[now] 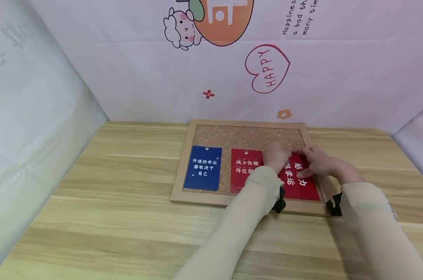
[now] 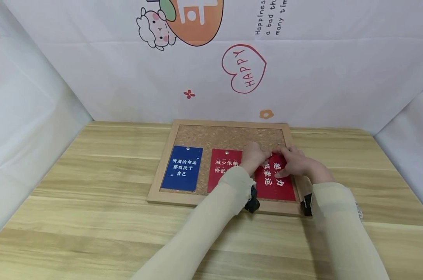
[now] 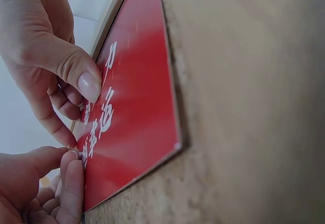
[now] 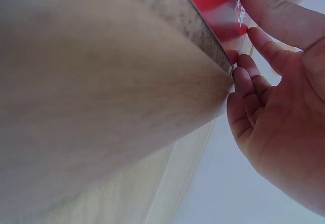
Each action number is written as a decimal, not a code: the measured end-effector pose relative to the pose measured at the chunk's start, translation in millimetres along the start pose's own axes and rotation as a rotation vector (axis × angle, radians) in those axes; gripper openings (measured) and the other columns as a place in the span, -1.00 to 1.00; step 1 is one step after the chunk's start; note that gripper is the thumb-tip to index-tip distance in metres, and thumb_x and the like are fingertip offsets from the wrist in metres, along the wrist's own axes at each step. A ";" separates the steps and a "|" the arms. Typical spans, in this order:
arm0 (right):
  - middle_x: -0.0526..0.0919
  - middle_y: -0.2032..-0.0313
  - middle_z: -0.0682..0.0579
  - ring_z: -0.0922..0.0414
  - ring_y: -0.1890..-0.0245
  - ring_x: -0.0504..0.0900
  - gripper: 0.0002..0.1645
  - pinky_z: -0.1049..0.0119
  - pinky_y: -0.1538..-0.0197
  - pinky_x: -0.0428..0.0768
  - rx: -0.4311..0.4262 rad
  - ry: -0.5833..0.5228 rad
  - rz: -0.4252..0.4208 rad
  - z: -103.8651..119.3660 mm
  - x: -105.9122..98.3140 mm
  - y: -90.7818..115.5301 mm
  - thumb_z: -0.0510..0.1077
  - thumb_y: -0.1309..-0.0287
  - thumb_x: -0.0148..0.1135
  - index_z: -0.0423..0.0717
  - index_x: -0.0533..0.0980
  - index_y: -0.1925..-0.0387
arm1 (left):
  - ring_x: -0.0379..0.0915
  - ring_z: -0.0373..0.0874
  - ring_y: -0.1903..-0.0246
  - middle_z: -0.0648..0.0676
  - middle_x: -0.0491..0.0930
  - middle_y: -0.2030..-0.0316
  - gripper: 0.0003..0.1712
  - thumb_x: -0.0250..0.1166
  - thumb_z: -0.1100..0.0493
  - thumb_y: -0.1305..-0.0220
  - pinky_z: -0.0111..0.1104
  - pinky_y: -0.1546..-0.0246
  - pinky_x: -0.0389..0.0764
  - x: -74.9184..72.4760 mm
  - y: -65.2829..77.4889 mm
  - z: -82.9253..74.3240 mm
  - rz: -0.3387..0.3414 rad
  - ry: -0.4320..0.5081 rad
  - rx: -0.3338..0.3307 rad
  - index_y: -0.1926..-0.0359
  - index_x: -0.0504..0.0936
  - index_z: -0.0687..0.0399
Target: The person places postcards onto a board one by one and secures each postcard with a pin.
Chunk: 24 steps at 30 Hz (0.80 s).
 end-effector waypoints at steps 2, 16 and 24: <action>0.04 -0.21 -0.49 -0.42 -0.18 0.01 0.02 -0.41 -0.18 0.19 -0.002 -0.001 -0.001 0.3 0.1 -0.5 -0.06 -0.02 0.40 -0.35 0.05 -0.36 | 0.51 -0.21 0.48 -0.02 0.64 0.57 -0.71 0.35 -0.03 -0.17 -0.48 0.48 0.48 -0.9 0.7 0.3 0.002 0.004 0.003 0.53 0.73 0.06; 0.00 -0.24 -0.50 -0.44 -0.20 -0.02 0.00 -0.43 -0.19 0.16 -0.002 -0.008 0.002 1.9 0.4 -0.1 -0.06 -0.04 0.38 -0.34 0.05 -0.36 | 0.57 -0.22 0.26 -0.05 0.70 0.34 -0.75 0.36 -0.04 -0.16 -0.46 0.20 0.56 -3.2 4.0 -1.3 -0.024 -0.015 0.010 0.32 0.77 0.01; 0.01 -0.22 -0.50 -0.44 -0.18 -0.01 0.01 -0.42 -0.17 0.17 -0.004 0.002 0.001 0.8 -0.7 0.7 -0.07 -0.04 0.39 -0.35 0.05 -0.36 | 0.57 -0.22 0.25 -0.05 0.69 0.36 -0.76 0.36 -0.03 -0.17 -0.47 0.18 0.55 -4.2 6.0 -2.5 -0.023 -0.008 0.016 0.35 0.76 0.02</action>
Point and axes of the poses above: each hand's wrist, its own y-axis away from the middle knuckle, its own x-axis out of the palm, z = x × y, the point moved 1 cm from there along -y, towards the middle knuckle
